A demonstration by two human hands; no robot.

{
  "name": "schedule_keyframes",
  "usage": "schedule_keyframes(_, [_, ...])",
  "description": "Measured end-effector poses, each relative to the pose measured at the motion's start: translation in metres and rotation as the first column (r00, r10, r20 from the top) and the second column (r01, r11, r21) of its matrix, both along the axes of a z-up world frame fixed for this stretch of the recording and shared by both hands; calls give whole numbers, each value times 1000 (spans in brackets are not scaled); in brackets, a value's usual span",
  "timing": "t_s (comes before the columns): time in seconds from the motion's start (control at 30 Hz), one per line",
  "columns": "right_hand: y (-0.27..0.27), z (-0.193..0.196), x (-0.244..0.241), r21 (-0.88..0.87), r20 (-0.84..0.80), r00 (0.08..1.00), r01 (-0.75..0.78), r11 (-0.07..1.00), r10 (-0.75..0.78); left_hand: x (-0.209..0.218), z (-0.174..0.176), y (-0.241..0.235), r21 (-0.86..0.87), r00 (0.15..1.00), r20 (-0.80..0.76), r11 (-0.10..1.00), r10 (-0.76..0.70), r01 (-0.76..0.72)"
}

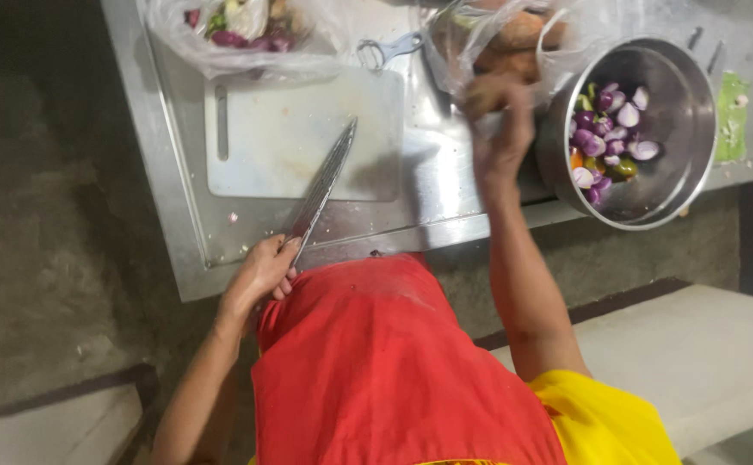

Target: The person cuts a carrot into slices with a knife on a cutting board, handles plastic bags containing carrots and onions, and moves a metal bowl containing chopped onions on a stainless steel surface.

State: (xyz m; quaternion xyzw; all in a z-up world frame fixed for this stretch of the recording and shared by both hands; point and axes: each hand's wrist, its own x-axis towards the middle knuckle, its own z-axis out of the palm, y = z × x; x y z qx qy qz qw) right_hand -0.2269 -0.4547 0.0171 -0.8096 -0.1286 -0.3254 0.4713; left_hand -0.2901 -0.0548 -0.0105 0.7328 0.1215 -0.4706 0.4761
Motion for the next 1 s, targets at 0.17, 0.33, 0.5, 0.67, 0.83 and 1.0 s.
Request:
schedule_keyframes(0.17, [85, -61, -32, 359, -666, 701, 5, 933, 253, -25, 10, -9, 183, 962, 249, 980, -117, 72])
schedule_keyframes(0.33, [112, -58, -51, -406, -539, 827, -89, 909, -160, -47, 15, -29, 191, 785, 610, 981, -107, -15])
schedule_keyframes(0.5, [119, -57, -49, -299, -601, 784, -36, 954, -159, -61, 31, -35, 142, 767, 639, 989, -55, -48])
schedule_keyframes(0.67, [118, -60, -46, -284, -644, 748, -43, 958, -158, -67, 32, -36, 179, 756, 645, 984, -115, -3])
schedule_keyframes(0.83, [118, -61, -41, -300, -676, 715, -44, 953, -180, -70, 31, -35, 259, 718, 664, 965, -206, 38])
schedule_keyframes(1.0, [120, -62, -36, -284, -711, 675, -17, 959, -198, -70, 34, -37, 336, 708, 638, 937, -302, 97])
